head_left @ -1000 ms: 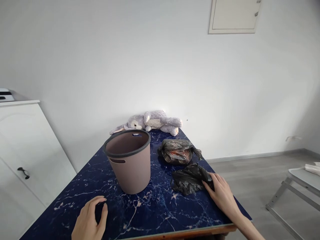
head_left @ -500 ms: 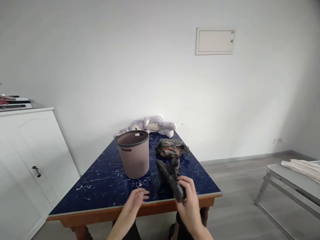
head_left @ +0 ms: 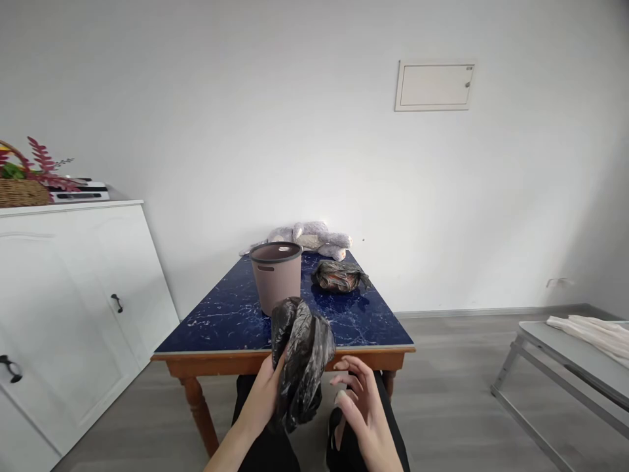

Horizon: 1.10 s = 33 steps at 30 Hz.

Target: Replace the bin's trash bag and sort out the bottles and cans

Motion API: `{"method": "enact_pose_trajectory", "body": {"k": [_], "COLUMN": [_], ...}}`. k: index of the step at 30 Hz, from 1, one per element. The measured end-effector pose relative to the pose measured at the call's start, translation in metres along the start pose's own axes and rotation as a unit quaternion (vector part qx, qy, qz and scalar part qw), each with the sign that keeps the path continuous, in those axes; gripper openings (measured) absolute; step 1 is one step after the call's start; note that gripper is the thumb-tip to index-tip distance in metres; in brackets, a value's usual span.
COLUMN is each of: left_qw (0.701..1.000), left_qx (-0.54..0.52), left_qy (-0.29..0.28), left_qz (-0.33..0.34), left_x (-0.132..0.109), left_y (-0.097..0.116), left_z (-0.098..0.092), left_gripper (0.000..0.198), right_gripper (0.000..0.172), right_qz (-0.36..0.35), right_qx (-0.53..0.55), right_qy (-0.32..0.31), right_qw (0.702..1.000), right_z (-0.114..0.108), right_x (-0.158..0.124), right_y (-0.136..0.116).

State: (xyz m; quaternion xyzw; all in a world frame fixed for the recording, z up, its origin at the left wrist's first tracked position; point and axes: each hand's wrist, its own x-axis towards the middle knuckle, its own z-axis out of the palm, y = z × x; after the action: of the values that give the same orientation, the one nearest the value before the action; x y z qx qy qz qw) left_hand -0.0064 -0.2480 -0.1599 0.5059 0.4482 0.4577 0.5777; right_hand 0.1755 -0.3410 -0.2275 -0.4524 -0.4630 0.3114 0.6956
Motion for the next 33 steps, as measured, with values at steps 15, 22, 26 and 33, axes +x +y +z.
{"method": "enact_pose_trajectory", "body": {"k": [15, 22, 26, 33], "left_qw": [0.990, 0.983, 0.982, 0.993], "left_qx": [-0.085, -0.147, -0.144, -0.077], "left_qy": [0.100, 0.103, 0.120, 0.033], "left_qz": [0.055, 0.046, 0.014, -0.080], "left_x": [-0.048, -0.038, -0.041, -0.048], "left_y": [0.002, 0.017, 0.022, 0.048], "left_z": [-0.020, -0.026, -0.027, -0.017], "left_gripper": [0.031, 0.025, 0.029, 0.029], "right_gripper": [0.039, 0.011, 0.011, 0.033], "right_qz": [0.063, -0.041, -0.112, -0.151], "right_qx": [0.020, -0.087, -0.135, -0.293], "right_qy": [0.023, -0.037, -0.127, -0.246], "right_qw": [0.998, 0.995, 0.976, 0.911], "right_z": [0.004, 0.007, 0.013, 0.024], "right_x": [-0.025, -0.039, -0.048, -0.070], "right_y": [-0.025, -0.030, -0.038, -0.026]}}
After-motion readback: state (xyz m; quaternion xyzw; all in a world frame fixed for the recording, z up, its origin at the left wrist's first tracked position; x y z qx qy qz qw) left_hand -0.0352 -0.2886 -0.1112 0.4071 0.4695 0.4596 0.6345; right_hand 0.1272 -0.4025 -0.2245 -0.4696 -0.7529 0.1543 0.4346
